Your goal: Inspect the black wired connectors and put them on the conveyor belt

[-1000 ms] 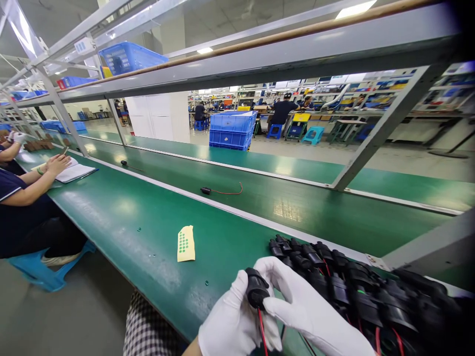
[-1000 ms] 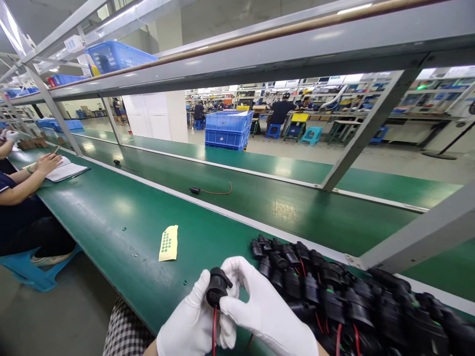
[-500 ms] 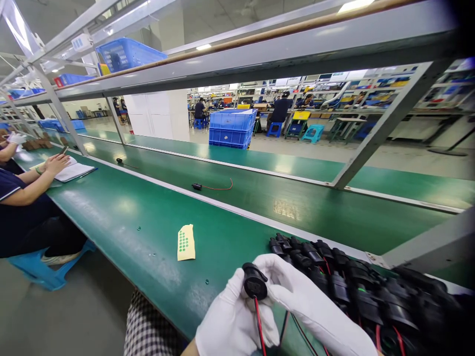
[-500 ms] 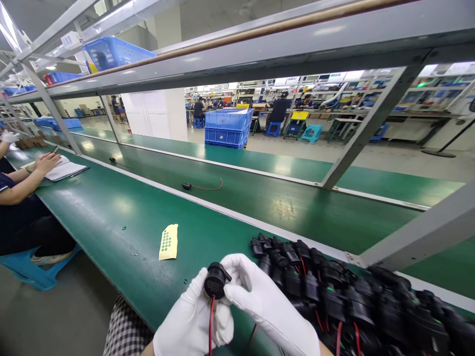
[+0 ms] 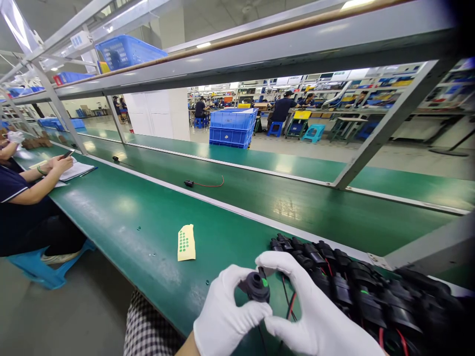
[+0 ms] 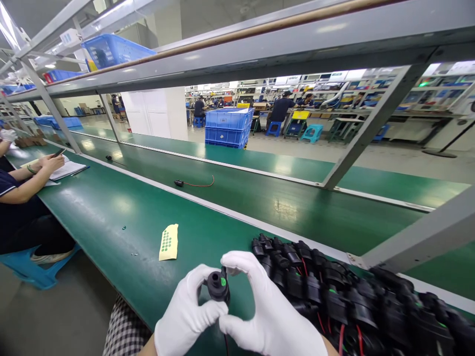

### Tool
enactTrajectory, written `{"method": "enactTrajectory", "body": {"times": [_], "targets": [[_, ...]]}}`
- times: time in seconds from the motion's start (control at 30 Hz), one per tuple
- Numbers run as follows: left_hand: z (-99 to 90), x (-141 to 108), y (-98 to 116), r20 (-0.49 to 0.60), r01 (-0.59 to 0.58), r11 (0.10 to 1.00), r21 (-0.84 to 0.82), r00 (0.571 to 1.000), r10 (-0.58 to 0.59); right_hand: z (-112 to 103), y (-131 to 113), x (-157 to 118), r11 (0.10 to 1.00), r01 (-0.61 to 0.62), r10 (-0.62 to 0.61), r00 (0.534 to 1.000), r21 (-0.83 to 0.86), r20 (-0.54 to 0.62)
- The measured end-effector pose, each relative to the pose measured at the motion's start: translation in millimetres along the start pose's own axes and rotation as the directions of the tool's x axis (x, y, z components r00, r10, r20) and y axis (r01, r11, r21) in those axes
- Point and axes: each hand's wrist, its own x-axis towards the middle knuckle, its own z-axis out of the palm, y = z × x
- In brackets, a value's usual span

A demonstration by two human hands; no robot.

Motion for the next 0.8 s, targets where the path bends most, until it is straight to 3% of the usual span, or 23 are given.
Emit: {"method": "enactTrajectory", "body": {"times": [0.07,0.13,0.4,0.5,0.57,0.63,0.73,0.8], "targets": [[-2.8,0.0,1.9,-0.055,-0.091,0.986,0.142,0.993,0.1,-1.6,0.7,-1.7,0.998,0.002,-0.003,1.0,-0.062,-0.013],[-4.3,0.2,3.1,-0.06,-0.139,0.973,0.182,0.987,0.152,-2.4,-0.2,-3.3,0.997,-0.004,0.003,1.0,-0.082,-0.012],[-4.5,-2.8,5.9,0.013,-0.199,0.933,0.301,0.979,0.204,5.2,-7.6,-2.7,0.997,0.033,-0.033,0.999,-0.074,-0.007],[1.4,-6.6,-5.3,-0.083,-0.19,0.915,0.356,0.969,0.234,7.3,-7.8,2.2,0.982,-0.172,0.175,0.984,0.075,-0.031],[5.5,-8.5,-11.7,-0.174,-0.157,0.907,0.39,0.955,0.24,6.7,-6.4,6.4,0.894,-0.366,0.38,0.925,0.258,-0.008],[8.2,-8.8,-13.0,-0.22,-0.118,0.908,0.403,0.95,0.222,5.3,-4.8,10.0,0.777,-0.483,0.504,0.862,0.403,0.06],[8.7,-6.1,-6.9,-0.21,-0.048,0.959,0.279,0.971,0.11,2.4,-3.7,11.9,0.706,-0.522,0.504,0.845,0.479,0.178],[8.1,-3.0,-3.6,-0.143,0.035,0.999,0.024,0.989,-0.031,0.2,-4.2,11.3,0.714,-0.508,0.46,0.859,0.482,0.226]]}}
